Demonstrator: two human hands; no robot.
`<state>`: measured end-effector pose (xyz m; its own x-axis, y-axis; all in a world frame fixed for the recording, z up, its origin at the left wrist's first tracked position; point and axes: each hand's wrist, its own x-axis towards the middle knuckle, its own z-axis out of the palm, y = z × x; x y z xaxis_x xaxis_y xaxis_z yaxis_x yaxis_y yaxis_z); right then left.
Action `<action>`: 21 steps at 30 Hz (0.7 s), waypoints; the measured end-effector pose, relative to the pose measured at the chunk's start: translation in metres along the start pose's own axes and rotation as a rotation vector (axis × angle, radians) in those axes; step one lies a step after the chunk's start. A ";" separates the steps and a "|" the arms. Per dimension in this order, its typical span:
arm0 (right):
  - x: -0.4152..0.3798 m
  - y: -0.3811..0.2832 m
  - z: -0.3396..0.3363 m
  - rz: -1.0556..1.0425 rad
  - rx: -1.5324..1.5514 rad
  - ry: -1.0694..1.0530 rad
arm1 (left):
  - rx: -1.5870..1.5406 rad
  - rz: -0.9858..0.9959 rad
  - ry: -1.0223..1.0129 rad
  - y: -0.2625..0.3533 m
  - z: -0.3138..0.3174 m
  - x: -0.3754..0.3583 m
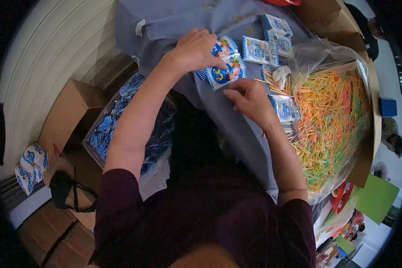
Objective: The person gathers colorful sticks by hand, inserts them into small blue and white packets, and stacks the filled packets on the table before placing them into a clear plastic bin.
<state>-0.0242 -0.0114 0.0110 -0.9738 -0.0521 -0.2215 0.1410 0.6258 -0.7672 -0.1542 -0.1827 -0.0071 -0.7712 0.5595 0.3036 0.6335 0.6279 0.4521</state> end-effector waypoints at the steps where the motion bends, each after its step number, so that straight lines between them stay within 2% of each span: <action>1: 0.004 -0.001 0.000 0.139 0.187 0.009 | 0.119 0.026 -0.085 0.004 0.008 0.007; 2: 0.010 0.001 -0.002 0.134 0.191 -0.004 | 0.126 0.013 -0.088 0.011 0.010 0.012; 4: 0.025 0.008 -0.001 0.104 0.139 -0.004 | 0.228 0.126 0.013 0.021 0.013 0.012; 6: 0.029 0.008 -0.001 0.073 0.120 -0.008 | 0.315 0.090 0.022 0.034 0.024 0.010; 8: 0.029 0.011 -0.001 0.046 0.111 -0.013 | 0.312 -0.008 -0.162 0.048 0.014 0.006; 9: 0.031 0.015 -0.002 0.038 0.076 0.004 | 0.326 -0.051 -0.162 0.043 0.011 0.006; 11: 0.034 0.019 -0.004 0.050 0.113 -0.031 | 0.068 -0.098 -0.173 0.037 0.007 0.005; 17: 0.034 0.020 0.001 0.031 0.190 -0.002 | -0.146 -0.090 -0.324 0.016 -0.002 0.015; 19: 0.027 0.018 0.001 0.054 0.209 0.015 | -0.188 -0.091 -0.309 0.014 0.005 0.011; 21: 0.023 0.016 0.007 -0.005 0.123 0.100 | -0.254 -0.003 -0.083 0.005 0.022 -0.002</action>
<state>-0.0435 -0.0085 -0.0109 -0.9865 0.0270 -0.1612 0.1512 0.5249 -0.8376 -0.1483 -0.1690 -0.0238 -0.7586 0.6070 0.2368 0.5872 0.4795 0.6522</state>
